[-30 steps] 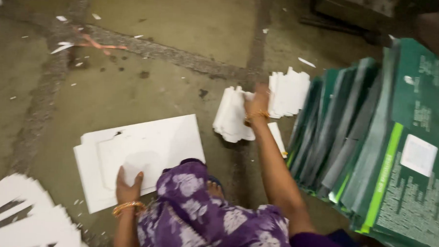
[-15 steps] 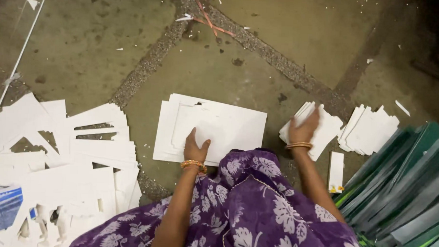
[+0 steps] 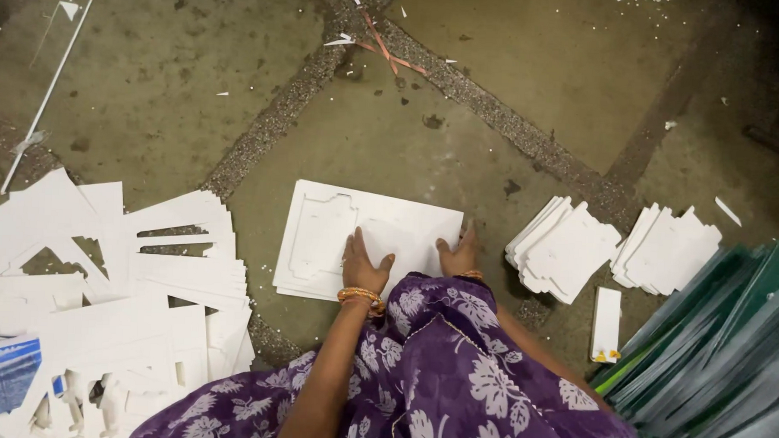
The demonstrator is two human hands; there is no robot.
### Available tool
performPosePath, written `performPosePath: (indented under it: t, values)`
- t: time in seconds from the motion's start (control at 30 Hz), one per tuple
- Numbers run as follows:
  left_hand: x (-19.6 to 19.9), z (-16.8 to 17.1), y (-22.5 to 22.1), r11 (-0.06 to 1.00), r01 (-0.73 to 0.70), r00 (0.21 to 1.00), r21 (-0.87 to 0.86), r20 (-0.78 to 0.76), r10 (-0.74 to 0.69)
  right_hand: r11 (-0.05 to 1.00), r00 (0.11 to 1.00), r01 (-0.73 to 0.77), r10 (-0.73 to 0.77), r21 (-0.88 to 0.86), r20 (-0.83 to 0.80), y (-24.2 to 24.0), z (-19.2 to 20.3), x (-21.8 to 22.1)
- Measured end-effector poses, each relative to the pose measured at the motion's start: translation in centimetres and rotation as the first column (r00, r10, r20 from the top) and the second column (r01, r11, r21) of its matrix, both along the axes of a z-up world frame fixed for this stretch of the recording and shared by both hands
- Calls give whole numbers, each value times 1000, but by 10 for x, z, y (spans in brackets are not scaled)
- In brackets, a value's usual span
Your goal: The recorder is separating and sorting pre-cut paper pieces from larger sheets in a manufacturing environment.
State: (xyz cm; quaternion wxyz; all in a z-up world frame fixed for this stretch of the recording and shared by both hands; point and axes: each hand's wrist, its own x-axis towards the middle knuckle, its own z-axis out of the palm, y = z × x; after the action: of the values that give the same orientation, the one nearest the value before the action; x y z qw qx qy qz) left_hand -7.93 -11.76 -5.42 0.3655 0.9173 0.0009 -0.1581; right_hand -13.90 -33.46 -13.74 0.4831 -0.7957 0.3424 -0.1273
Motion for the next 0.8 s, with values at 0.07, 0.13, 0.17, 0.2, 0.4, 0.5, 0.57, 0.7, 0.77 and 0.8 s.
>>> performPosePath:
  t: [0.07, 0.13, 0.17, 0.2, 0.4, 0.5, 0.57, 0.7, 0.77, 0.8]
  values:
    - [1, -10, 2, 1000, -2, 1000, -6, 22, 2, 995, 1000, 10, -10, 95, -4, -4, -5, 5]
    - [7, -10, 6, 1000, -1, 999, -11, 48, 1, 981, 1000, 23, -22, 190, -6, -9, -7, 11]
    - [10, -6, 6, 997, -73, 997, -24, 3, 73, 961, 997, 71, -62, 266, -44, -13, -6, 12]
    - [12, -1, 7, 989, -145, 989, -34, -44, 143, 933, 992, 121, -98, 339, -86, -16, -5, 11]
    - [31, 65, 10, 932, -340, 903, -122, -319, 288, 837, 983, 182, -170, 516, -71, -49, -75, -4]
    - [28, 66, 9, 928, -264, 924, -263, -346, 164, 747, 975, 218, -192, 628, -110, -57, -96, -13]
    - [21, 41, 4, 953, -138, 987, -271, -115, 111, 831, 989, 122, -146, 543, 2, -64, -91, -18]
    - [-4, 51, -26, 967, 52, 931, -248, 363, 43, 978, 964, -207, 201, 18, 175, -63, 33, -1]
    - [-15, 90, -39, 964, 76, 964, -255, 265, -6, 936, 928, -302, 333, -182, 169, -52, 123, 20]
    - [-18, 110, -47, 957, 114, 983, -265, 170, -70, 851, 883, -369, 446, -373, 144, -47, 169, 31]
